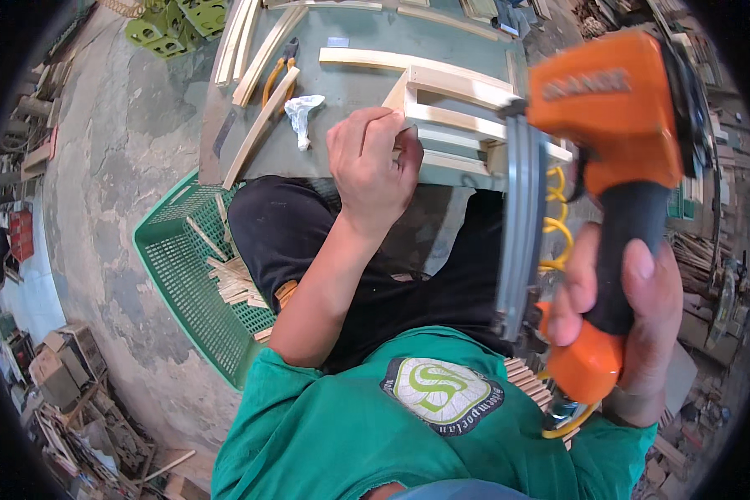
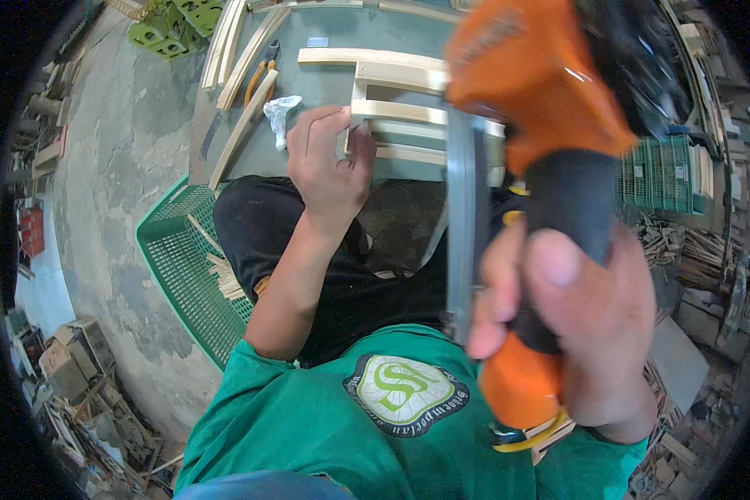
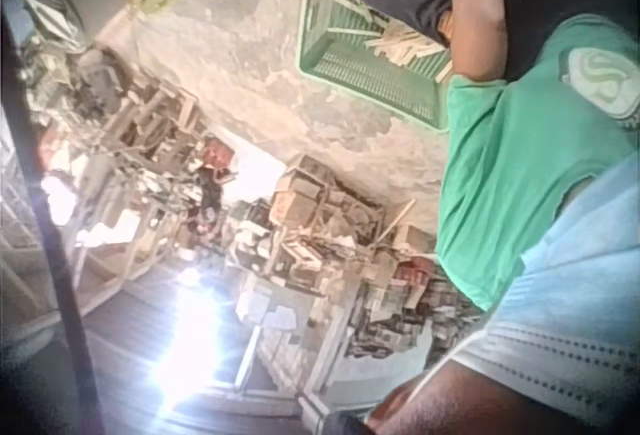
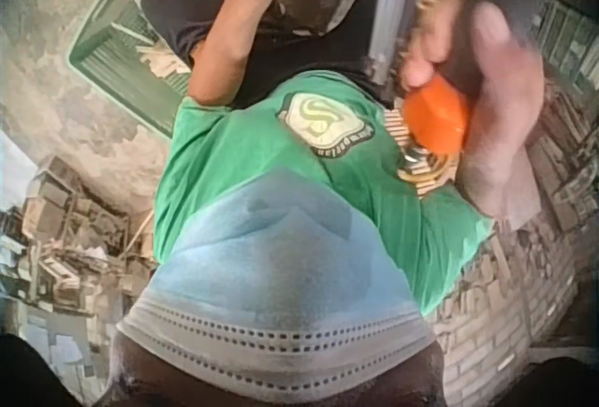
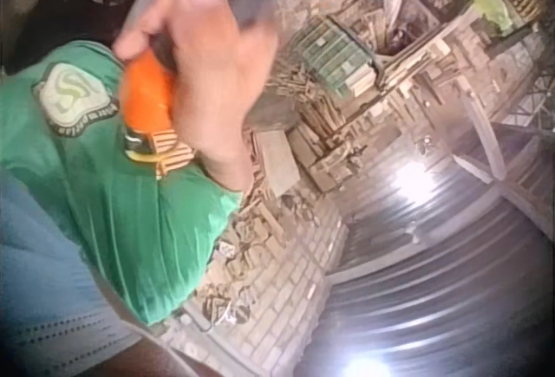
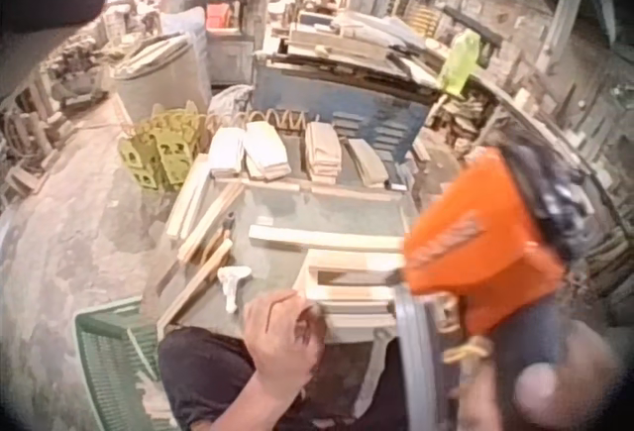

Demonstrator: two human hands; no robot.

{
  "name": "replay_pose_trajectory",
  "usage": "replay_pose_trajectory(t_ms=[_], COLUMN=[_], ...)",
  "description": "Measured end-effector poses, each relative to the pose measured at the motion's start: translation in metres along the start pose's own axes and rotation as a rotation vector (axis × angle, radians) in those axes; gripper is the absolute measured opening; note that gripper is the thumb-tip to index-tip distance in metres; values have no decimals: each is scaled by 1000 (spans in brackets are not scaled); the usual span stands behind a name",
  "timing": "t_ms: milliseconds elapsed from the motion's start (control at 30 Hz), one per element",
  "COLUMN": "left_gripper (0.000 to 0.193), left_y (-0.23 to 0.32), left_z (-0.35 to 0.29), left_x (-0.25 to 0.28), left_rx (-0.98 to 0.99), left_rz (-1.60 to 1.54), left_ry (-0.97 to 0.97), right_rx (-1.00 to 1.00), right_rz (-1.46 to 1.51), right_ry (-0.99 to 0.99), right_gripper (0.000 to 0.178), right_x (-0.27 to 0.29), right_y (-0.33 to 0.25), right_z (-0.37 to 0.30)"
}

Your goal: Apply glue and use a pneumatic nail gun to assemble small wooden frames in a workshop.

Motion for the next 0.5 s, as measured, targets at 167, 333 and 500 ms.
replay_pose_trajectory(t_ms=[167, 333, 500], left_gripper=[32, 32, 31], left_y=[3, 3, 2], left_z=[1, 3, 4], left_x=[0, 2, 4], left_rx=[5, 12, 13], left_rz=[-8, -1, -2], left_ry=[-20, -12, -4], right_rx=[-104, -133, -168], right_rz=[29, 56, 147], right_ry=[-7, -97, -74], right_gripper=[55, 56, 57], right_x=[-36, -51, -55], right_y=[-2, 2, 6], right_z=[14, 23, 26])
Point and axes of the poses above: each hand's wrist, its own z-axis towards the middle knuckle, its own x-axis out of the back of the hand, y = z × x, the point moved 5 cm from there along z, towards the middle knuckle, and after that the axes turned 3 degrees about z, right-handed, at the moved point
